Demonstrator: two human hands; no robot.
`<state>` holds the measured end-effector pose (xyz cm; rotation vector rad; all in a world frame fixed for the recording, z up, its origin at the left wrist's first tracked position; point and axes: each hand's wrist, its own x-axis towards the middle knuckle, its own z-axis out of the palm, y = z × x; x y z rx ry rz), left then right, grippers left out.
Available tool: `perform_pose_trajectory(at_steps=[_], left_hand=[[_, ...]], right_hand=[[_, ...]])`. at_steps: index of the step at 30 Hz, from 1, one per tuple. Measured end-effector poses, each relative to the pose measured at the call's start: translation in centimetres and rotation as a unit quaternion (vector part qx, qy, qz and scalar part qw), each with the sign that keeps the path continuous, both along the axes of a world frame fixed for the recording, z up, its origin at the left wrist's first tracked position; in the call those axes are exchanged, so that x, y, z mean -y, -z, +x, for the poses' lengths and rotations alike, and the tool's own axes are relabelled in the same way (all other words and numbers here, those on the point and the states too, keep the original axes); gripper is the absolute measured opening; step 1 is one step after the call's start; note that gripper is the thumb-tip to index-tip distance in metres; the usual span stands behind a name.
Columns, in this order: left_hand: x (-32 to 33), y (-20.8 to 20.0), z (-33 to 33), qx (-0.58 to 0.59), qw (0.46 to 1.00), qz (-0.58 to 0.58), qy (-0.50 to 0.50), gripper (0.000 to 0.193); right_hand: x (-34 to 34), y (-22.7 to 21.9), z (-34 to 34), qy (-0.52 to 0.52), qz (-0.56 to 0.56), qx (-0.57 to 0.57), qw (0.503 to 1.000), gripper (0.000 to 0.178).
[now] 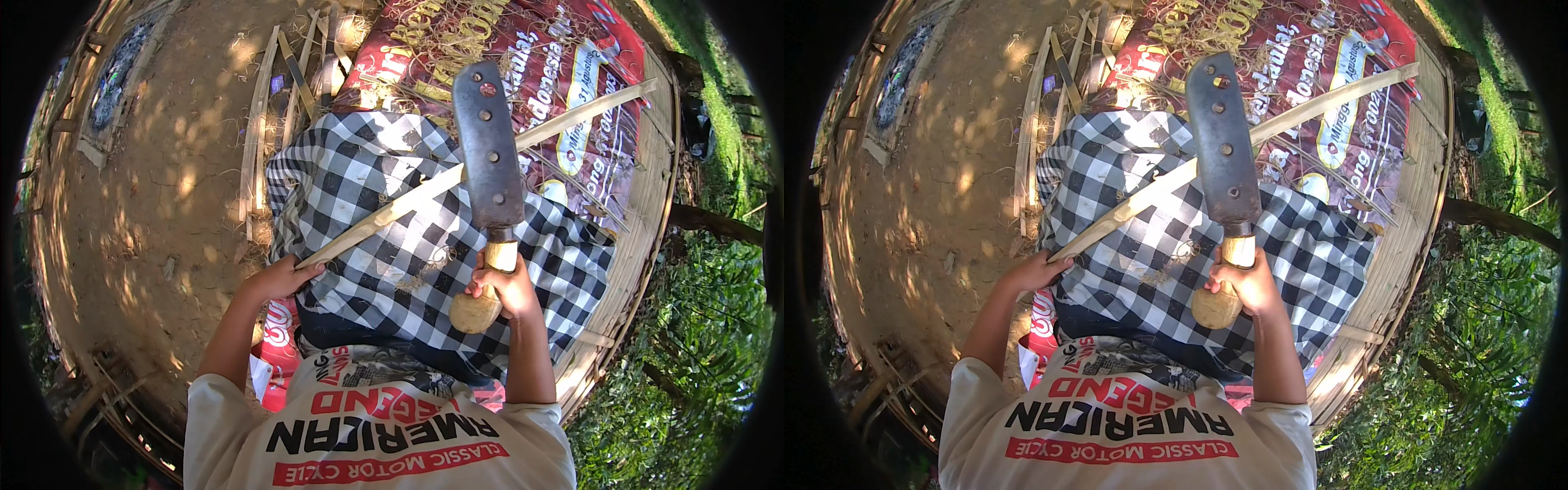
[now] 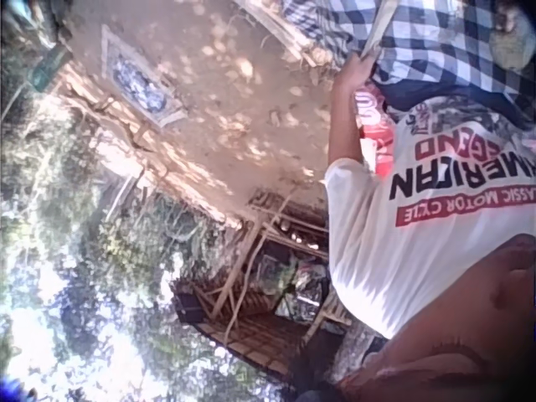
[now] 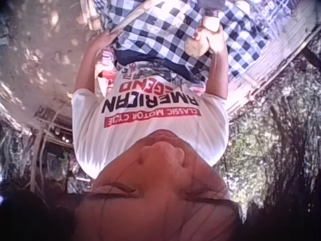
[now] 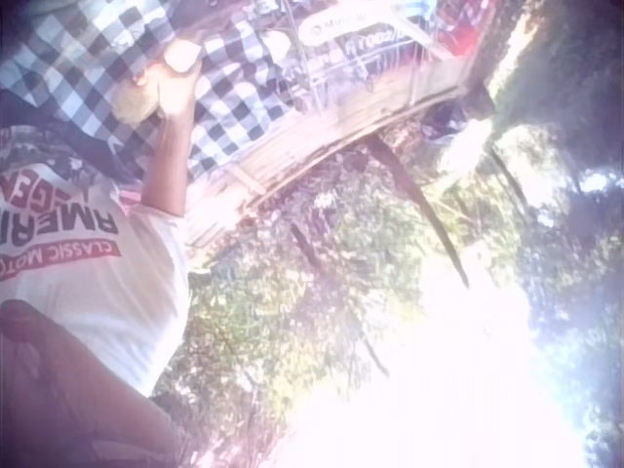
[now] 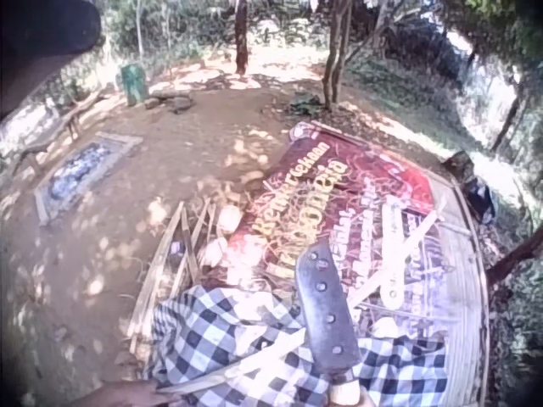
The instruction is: The person shaves and splits pieces of bamboo using a large machete on a wooden platform outdoors.
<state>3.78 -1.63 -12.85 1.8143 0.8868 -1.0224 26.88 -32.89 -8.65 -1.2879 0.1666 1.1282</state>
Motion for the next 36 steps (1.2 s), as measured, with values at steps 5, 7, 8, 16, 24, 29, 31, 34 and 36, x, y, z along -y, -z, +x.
perform_pose_trajectory(at_steps=[5, 7, 8, 16, 24, 29, 31, 34, 36], left_hand=[[-0.1, 1.1, -0.9, 0.018, 1.000, 0.016, 0.002, 0.094], [0.1, 0.6, -0.7, 0.015, 1.000, 0.019, -0.007, 0.094], [0.2, 0.1, -0.1, 0.017, 1.000, 0.018, -0.009, 0.094], [-0.3, 0.4, -0.5, 0.006, 1.000, -0.001, 0.003, 0.096], [0.2, 0.1, 0.0, 0.049, 0.999, 0.010, -0.012, 0.095], [0.2, -0.1, -0.1, 0.034, 0.999, 0.005, -0.007, 0.093], [0.3, -0.2, -0.1, 0.020, 1.000, 0.005, -0.007, 0.093], [0.4, -0.5, 0.4, 0.012, 1.000, 0.005, -0.001, 0.094], [0.1, -1.2, 0.7, 0.015, 1.000, -0.011, 0.002, 0.097]], right_hand=[[0.9, 0.6, -1.3, -0.192, 0.011, 0.022, 0.981, 0.018], [0.6, -0.7, -0.2, -0.161, 0.014, 0.018, 0.987, 0.015], [0.7, -0.8, 0.2, -0.125, 0.016, 0.042, 0.991, 0.015], [-0.6, 0.0, -3.0, -0.162, 0.006, -0.006, 0.987, 0.014], [-1.0, 0.6, -3.4, -0.118, -0.002, -0.024, 0.993, 0.017], [-0.4, -0.6, -1.8, -0.166, 0.022, -0.052, 0.984, 0.022], [-0.1, 0.0, -2.1, -0.153, 0.038, -0.075, 0.985, 0.023], [-0.2, 1.2, -3.6, -0.118, 0.063, -0.143, 0.981, 0.024], [-0.4, 1.9, -4.3, -0.135, 0.077, -0.179, 0.972, 0.027]])
